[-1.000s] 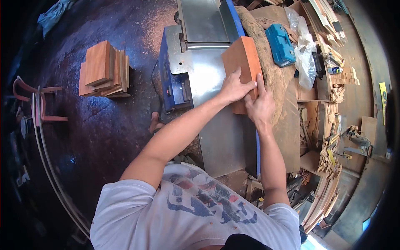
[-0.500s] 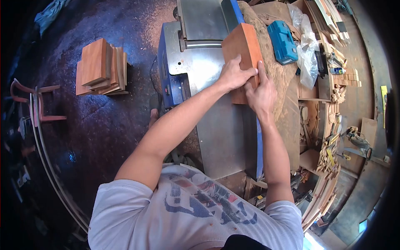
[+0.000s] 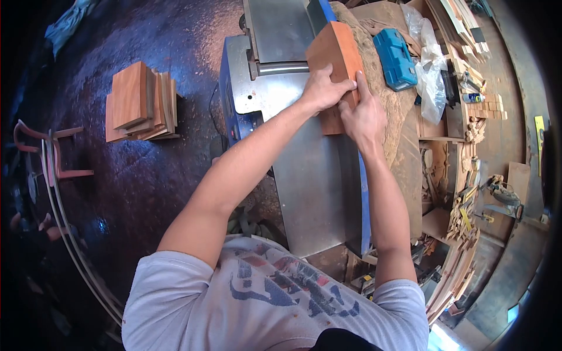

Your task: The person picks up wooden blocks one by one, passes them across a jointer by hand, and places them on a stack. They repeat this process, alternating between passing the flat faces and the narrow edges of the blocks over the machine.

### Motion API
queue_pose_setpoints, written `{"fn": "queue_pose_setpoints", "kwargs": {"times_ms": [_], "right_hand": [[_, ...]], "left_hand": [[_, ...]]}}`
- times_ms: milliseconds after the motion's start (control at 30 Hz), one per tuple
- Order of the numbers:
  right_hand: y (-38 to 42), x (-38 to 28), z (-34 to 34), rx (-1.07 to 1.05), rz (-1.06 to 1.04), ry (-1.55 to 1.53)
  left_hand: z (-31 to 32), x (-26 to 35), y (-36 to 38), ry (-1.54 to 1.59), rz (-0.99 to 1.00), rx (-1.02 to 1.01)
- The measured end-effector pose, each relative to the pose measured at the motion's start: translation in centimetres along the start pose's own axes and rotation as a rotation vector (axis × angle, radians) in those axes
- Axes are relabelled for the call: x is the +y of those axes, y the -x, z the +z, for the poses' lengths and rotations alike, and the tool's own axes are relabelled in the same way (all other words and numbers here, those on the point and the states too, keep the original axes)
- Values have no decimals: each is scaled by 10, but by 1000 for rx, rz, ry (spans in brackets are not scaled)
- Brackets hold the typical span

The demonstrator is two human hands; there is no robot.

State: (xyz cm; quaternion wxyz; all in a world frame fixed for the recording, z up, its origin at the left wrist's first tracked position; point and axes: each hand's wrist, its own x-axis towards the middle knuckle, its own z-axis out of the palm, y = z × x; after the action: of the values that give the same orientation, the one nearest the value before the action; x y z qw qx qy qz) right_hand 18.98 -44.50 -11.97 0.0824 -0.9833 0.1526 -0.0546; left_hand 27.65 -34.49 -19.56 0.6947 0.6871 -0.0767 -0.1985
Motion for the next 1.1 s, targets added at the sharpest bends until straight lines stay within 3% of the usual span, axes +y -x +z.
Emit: {"fn": "queue_pose_setpoints", "kwargs": {"times_ms": [233,467,1100], "right_hand": [[-33,-11,9,10,14,-18],[-64,-22,12,18,4,-16],[-123,-51,17,8,11,-40]], "left_hand": [[-17,17,-28,93,-71,-25],[-26,9,-67,121,33,10],[-64,30,-127,92,-76,-71]]}}
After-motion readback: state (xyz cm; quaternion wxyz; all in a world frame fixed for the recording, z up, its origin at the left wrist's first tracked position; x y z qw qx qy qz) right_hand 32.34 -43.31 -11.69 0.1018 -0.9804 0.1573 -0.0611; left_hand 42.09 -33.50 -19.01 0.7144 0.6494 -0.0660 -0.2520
